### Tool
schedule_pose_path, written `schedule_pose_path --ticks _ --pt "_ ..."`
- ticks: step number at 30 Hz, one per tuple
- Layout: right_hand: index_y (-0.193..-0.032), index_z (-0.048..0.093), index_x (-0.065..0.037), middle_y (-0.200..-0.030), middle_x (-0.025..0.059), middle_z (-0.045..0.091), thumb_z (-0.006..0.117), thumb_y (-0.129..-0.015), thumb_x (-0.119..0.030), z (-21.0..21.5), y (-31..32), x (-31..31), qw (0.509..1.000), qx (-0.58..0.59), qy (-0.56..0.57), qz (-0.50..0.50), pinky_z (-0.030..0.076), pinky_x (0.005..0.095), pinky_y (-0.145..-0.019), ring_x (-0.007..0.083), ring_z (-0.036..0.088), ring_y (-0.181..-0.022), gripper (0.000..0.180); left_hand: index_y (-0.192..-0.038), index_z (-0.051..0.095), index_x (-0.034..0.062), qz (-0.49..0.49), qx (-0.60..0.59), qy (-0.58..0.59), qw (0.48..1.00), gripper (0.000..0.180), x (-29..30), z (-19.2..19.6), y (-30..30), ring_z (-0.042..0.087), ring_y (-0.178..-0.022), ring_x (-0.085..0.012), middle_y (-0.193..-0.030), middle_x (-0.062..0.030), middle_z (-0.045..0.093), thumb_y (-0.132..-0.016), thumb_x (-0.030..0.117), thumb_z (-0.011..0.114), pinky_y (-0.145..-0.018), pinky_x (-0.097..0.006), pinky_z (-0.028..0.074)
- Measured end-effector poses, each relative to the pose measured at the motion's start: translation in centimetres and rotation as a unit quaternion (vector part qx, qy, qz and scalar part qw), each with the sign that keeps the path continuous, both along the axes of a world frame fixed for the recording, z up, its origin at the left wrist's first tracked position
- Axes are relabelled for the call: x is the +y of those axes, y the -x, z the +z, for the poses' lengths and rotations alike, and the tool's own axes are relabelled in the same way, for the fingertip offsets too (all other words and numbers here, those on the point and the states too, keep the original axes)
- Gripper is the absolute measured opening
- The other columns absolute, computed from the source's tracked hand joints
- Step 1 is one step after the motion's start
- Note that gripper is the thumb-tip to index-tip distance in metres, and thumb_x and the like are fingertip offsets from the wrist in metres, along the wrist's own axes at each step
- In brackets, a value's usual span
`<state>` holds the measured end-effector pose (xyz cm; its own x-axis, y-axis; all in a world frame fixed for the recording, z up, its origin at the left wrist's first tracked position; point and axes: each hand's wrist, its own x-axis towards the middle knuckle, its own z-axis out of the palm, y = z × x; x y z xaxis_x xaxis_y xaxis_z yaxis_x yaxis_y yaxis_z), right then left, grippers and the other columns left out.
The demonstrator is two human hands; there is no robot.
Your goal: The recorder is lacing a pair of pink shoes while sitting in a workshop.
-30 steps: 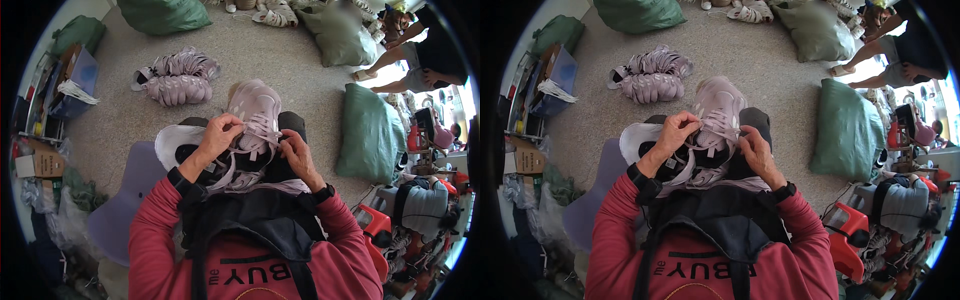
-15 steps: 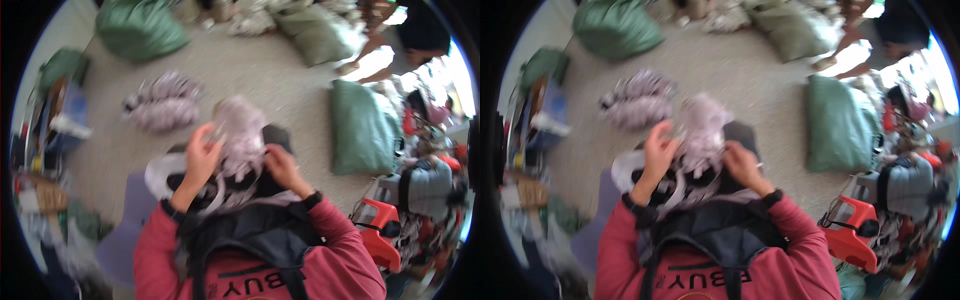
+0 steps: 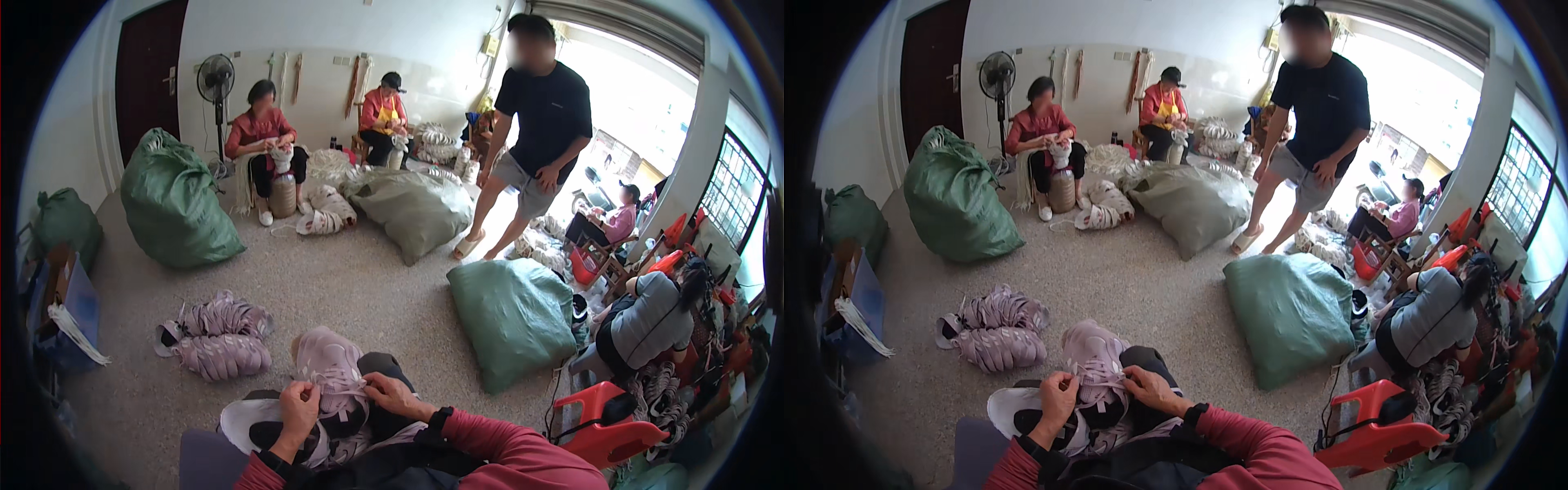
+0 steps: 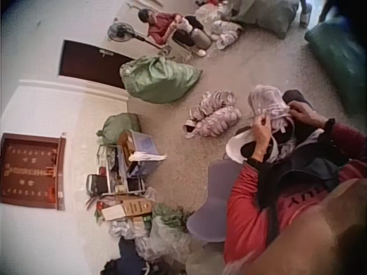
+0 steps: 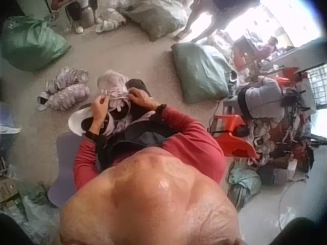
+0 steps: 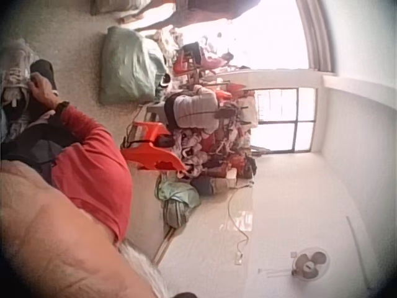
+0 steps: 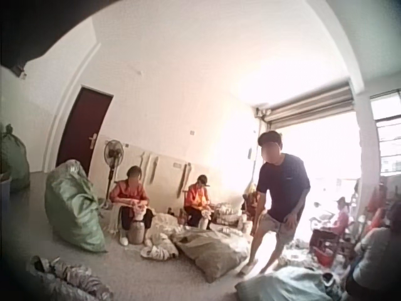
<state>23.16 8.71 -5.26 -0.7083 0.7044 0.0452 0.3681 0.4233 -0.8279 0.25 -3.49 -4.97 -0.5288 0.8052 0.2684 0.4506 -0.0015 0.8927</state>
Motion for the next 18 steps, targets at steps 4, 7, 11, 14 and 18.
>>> schedule_pose_path --ticks 4,7,11,14,18 --pt "-0.122 0.059 -0.004 -0.091 0.0153 0.071 0.059 -0.1 -0.028 0.5 0.1 -0.3 1.0 -0.005 0.006 -0.001 0.054 0.0394 -0.074 0.0291 0.071 -0.084 0.033 -0.081 0.07 0.0 -0.027 -0.172 0.019 0.985 0.014 0.7 -0.7 0.8 0.059 -0.057 -0.0144 -0.071 -0.0045 0.065 -0.086 0.012 0.074 -0.055 -0.03 0.046" --pt "-0.123 0.059 -0.004 -0.091 0.0158 0.071 0.059 -0.1 -0.029 0.2 0.0 0.2 1.0 0.001 0.011 0.004 0.054 0.0395 -0.074 0.0295 0.071 -0.084 0.033 -0.086 0.071 0.0046 -0.11 -0.396 0.1 0.906 0.009 0.5 3.0 1.3 0.055 -0.057 -0.0058 -0.07 0.0034 0.062 -0.088 0.012 0.074 -0.052 -0.022 0.04" --pt "-0.123 0.058 -0.005 -0.09 0.0155 0.071 0.058 -0.101 -0.028 0.0 0.1 0.2 1.0 -0.008 0.005 0.0 0.054 0.0394 -0.074 0.0288 0.071 -0.083 0.032 -0.09 0.07 0.0038 -0.206 -0.404 0.162 0.876 0.006 -0.5 7.5 1.0 0.055 -0.056 -0.0062 -0.071 0.0015 0.063 -0.088 0.009 0.073 -0.052 -0.022 0.044" --pt "-0.123 0.059 -0.005 -0.089 0.0146 0.071 0.058 -0.101 -0.028 -0.1 0.2 0.2 1.0 0.004 -0.009 0.006 0.054 0.0389 -0.072 0.0278 0.071 -0.081 0.032 -0.092 0.069 0.003 -0.183 -0.331 0.135 0.916 0.005 -0.5 6.8 1.1 0.057 -0.056 -0.0063 -0.071 0.0002 0.063 -0.089 0.004 0.072 -0.052 -0.022 0.046" --pt "-0.122 0.059 -0.006 -0.088 0.0133 0.071 0.058 -0.101 -0.028 -0.3 0.2 0.2 1.0 0.013 -0.017 0.006 0.054 0.0383 -0.071 0.0269 0.071 -0.079 0.031 -0.089 0.069 0.0 -0.072 -0.049 -0.074 0.993 0.001 0.9 4.9 1.2 0.058 -0.058 -0.0072 -0.073 0.0002 0.064 -0.089 0.001 0.07 -0.054 -0.024 0.048"
